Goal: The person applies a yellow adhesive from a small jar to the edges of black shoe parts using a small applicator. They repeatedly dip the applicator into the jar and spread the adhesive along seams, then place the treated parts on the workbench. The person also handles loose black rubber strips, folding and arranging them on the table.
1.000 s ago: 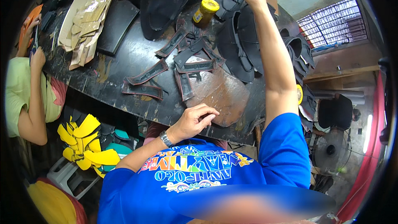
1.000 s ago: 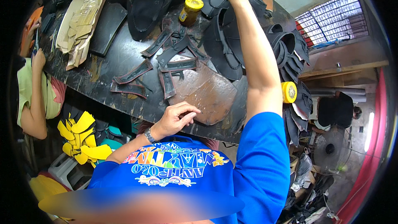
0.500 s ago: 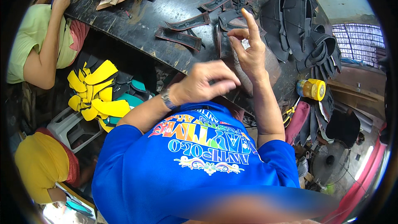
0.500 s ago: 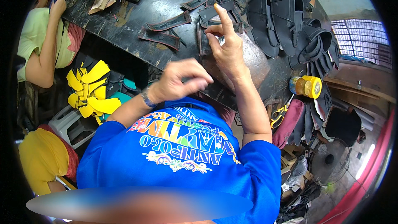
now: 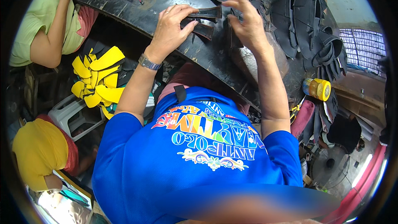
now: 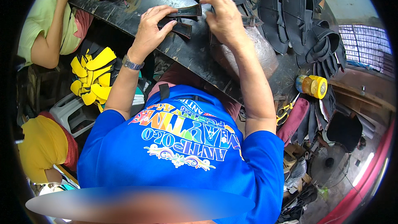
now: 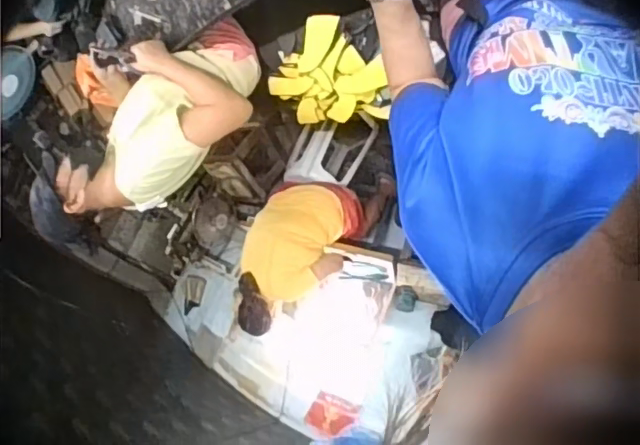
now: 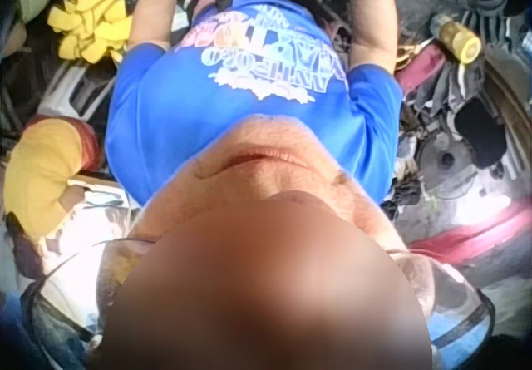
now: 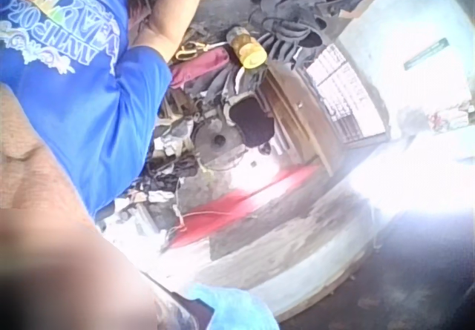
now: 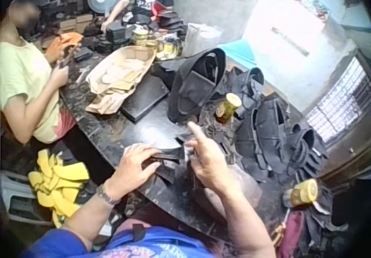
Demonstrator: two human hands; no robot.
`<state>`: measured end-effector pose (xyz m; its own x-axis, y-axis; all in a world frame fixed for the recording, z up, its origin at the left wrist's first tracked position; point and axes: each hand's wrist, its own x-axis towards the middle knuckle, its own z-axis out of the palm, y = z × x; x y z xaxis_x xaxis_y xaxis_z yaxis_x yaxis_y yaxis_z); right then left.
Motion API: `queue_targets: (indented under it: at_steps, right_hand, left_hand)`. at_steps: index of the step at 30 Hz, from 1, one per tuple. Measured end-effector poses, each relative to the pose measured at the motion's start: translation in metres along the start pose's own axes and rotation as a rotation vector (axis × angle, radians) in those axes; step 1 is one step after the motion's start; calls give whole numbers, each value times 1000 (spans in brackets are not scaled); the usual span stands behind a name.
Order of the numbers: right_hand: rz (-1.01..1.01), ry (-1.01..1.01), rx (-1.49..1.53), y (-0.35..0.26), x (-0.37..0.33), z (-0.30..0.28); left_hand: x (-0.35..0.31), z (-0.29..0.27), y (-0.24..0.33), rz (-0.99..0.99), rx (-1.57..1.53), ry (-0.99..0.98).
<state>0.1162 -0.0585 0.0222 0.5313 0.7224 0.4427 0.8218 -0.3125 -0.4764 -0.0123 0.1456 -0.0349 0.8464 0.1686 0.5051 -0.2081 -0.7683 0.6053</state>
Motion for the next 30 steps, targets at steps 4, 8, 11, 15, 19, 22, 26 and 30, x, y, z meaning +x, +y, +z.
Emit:
queue_targets:
  at_steps: [4,8,11,15,19,22,26,30]
  right_hand:
    - [-166,-92,-183,-4,9,26]
    - [-204,-205,-351,3,24,41]
    - [-193,-190,-236,4,28,43]
    - [-209,-184,-184,0,24,52]
    - [-232,-128,-330,2,27,61]
    - [-178,74,-260,6,34,58]
    - [346,318,448,3,27,30]
    - [481,320,1117,0,14,-1]
  left_hand:
    - [-1,5,-7,-61,-141,33]
    - [-1,5,-10,-128,-289,183]
    - [-2,4,-10,-154,-272,223]
    - [-2,5,-9,-161,-274,218]
    - [0,6,-4,-124,-108,215]
    - [0,8,1,-143,-116,201]
    - [-1,7,3,-169,-144,157]
    - [2,6,7,-71,34,224]
